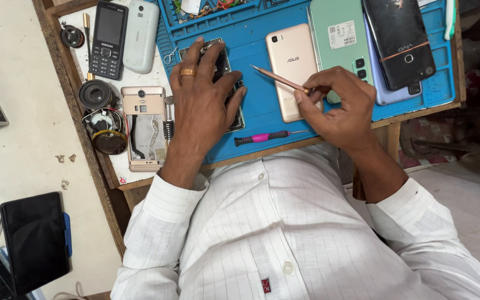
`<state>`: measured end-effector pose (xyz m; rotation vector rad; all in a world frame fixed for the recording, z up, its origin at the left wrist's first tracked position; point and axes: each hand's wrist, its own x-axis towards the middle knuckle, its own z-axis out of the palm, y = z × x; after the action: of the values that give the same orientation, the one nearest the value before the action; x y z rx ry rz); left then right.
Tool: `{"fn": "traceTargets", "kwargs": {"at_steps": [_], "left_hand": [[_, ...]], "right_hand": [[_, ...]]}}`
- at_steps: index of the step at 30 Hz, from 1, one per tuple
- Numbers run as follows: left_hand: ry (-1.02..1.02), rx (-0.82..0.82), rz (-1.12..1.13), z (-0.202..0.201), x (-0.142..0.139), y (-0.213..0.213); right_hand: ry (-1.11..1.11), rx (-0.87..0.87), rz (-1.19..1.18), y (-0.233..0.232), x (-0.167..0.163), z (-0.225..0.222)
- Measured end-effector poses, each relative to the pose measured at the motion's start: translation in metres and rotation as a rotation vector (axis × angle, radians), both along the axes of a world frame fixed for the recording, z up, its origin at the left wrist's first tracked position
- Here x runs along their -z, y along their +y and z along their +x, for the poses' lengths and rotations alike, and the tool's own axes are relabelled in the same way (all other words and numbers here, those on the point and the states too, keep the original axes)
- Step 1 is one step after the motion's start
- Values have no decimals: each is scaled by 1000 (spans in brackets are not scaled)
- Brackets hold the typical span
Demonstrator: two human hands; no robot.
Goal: The person uses a screwdriver to remove screws from a disassembled smartphone and manipulates internal components on a blue work mat. They handle a small black part and a white cable, then place the phone down and pick up a different black smartphone from the table.
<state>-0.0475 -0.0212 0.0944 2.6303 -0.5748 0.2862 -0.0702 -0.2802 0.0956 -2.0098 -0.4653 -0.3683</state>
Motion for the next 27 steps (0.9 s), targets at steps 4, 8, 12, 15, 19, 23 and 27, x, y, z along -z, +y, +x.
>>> {"fn": "traceTargets", "kwargs": {"at_steps": [4,8,12,15,19,23,27], "left_hand": [[8,38,-60,1,-1,-1],[281,-74,-539,-2,-4,-4],[494,-38,-1252,-1,-1,-2],[575,-39,-1416,-3,5,2],[571,35,-1389,-9,17,-3],[497,148,-1322,-15,25,-7],[412,205,-1243,-19,24,-7]], "right_hand": [[-109,-76,119,1,6,-3],[-83,-123,22,10,7,-5],[64,-278,-5,26,8,-4],[135,-326,-28,32,5,-3],[455,-255,442,30,-1,-3],[639,-271,734,31,-3,3],[646,-202,487,38,6,9]]}}
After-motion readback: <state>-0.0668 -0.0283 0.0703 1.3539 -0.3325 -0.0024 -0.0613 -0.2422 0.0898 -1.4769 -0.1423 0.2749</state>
